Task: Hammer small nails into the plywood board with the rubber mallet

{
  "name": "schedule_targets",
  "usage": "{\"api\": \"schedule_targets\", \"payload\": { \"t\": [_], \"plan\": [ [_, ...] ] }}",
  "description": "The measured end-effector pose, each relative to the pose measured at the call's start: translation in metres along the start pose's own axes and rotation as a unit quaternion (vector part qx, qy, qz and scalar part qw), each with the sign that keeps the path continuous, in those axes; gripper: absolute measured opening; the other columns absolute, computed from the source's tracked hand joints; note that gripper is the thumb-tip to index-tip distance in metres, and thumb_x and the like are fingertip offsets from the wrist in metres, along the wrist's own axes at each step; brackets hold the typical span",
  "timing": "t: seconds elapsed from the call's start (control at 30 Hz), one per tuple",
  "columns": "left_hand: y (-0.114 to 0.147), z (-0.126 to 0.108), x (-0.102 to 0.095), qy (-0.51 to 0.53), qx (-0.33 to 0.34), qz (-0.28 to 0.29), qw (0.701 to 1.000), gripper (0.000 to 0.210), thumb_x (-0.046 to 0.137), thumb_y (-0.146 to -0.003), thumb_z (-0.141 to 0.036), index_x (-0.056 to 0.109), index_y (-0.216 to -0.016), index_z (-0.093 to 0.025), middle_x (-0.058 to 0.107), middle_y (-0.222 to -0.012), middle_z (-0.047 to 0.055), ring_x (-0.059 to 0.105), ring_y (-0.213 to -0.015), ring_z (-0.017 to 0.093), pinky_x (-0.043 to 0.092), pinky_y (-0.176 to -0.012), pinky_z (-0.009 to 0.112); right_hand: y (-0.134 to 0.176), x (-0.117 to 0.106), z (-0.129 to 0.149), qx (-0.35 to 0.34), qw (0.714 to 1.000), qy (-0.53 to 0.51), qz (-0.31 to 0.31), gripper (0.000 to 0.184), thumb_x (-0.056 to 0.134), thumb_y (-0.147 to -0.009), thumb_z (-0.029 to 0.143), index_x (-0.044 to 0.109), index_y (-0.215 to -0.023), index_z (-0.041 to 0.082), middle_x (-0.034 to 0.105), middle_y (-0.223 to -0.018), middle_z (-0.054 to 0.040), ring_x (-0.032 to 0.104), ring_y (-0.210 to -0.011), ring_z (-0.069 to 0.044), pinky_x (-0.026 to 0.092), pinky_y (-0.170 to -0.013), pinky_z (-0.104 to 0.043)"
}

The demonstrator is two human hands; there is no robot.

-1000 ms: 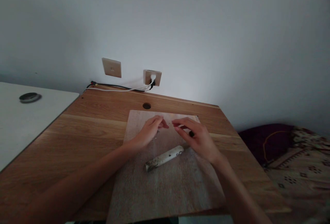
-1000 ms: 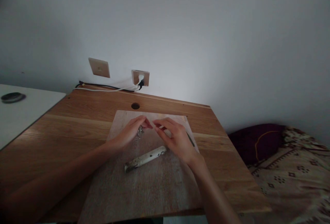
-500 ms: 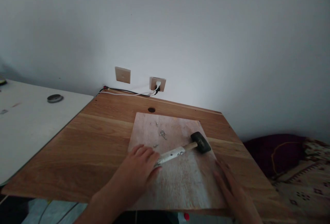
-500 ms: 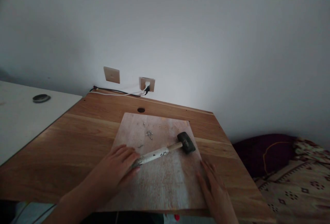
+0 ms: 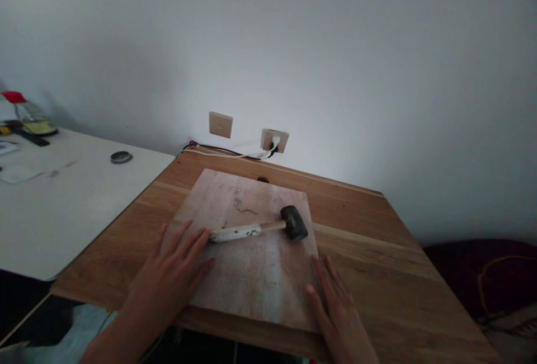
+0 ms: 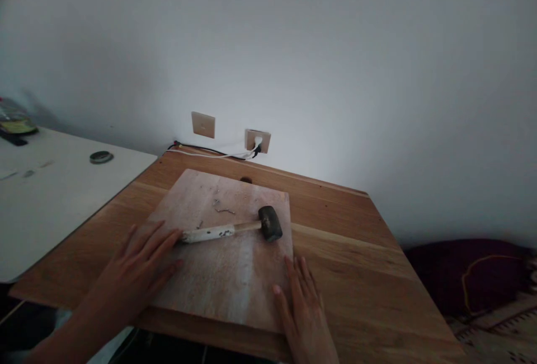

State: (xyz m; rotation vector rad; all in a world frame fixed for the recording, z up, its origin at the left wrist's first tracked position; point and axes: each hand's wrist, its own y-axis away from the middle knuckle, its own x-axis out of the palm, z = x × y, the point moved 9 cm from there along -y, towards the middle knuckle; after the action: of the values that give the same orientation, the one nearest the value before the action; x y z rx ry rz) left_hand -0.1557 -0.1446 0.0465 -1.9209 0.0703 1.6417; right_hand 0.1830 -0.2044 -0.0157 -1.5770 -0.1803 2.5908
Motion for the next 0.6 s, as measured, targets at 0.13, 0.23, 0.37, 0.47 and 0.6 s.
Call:
{"api": "schedule_targets", "payload": {
  "t": [0.13, 0.23, 0.37, 0.47, 0.6],
  "plan": [
    [0.012, 0.045, -0.003, -0.046, -0.05, -0.001, 0.998, 0.05, 0.039, -0.103, -0.042, 0.059, -0.144, -0.022, 0.058, -0.151, 0.016, 0.046, -0.146, 0.042, 0.029, -0.118, 0.074, -0.015, 0.027, 0.053, -0.054, 0.998, 0.012, 0.036, 0.063, 0.04, -0.108, 0.049, 0.035, -0.165, 0.022, 0.032, -0.17, -0.0087, 0.019, -0.16, -0.033, 0.026, -0.127, -0.062],
    [0.021, 0.065, -0.003, -0.051, -0.084, 0.006, 0.995, 0.049, 0.034, -0.103, -0.038, 0.058, -0.144, -0.023, 0.055, -0.153, 0.018, 0.044, -0.147, 0.043, 0.031, -0.115, 0.077, -0.025, 0.042, 0.08, -0.075, 0.995, 0.027, 0.063, 0.064, 0.04, -0.109, 0.049, 0.031, -0.166, 0.023, 0.031, -0.171, -0.0079, 0.017, -0.16, -0.033, 0.02, -0.128, -0.065],
    [0.03, 0.079, -0.003, -0.054, -0.11, 0.01, 0.992, 0.047, 0.034, -0.103, -0.038, 0.059, -0.141, -0.025, 0.057, -0.151, 0.017, 0.044, -0.147, 0.042, 0.032, -0.115, 0.076, -0.038, 0.053, 0.097, -0.081, 0.992, 0.04, 0.084, 0.063, 0.04, -0.109, 0.049, 0.032, -0.166, 0.023, 0.032, -0.17, -0.008, 0.015, -0.161, -0.033, 0.016, -0.129, -0.066],
    [0.036, 0.095, -0.008, -0.075, -0.134, -0.001, 0.988, 0.051, 0.036, -0.101, -0.041, 0.057, -0.143, -0.021, 0.055, -0.153, 0.018, 0.043, -0.147, 0.042, 0.036, -0.114, 0.073, -0.045, 0.053, 0.099, -0.092, 0.991, 0.034, 0.094, 0.063, 0.039, -0.11, 0.047, 0.029, -0.167, 0.024, 0.031, -0.171, -0.0078, 0.015, -0.161, -0.03, 0.016, -0.129, -0.064],
    [0.045, 0.128, -0.013, -0.124, -0.153, 0.021, 0.98, 0.043, 0.034, -0.098, -0.03, 0.066, -0.127, -0.026, 0.059, -0.149, 0.012, 0.039, -0.15, 0.042, 0.046, -0.107, 0.069, -0.048, 0.047, 0.097, -0.117, 0.987, 0.015, 0.105, 0.063, 0.039, -0.111, 0.043, 0.02, -0.169, 0.028, 0.028, -0.172, -0.0065, 0.016, -0.161, -0.028, 0.02, -0.129, -0.062]
  ]
}}
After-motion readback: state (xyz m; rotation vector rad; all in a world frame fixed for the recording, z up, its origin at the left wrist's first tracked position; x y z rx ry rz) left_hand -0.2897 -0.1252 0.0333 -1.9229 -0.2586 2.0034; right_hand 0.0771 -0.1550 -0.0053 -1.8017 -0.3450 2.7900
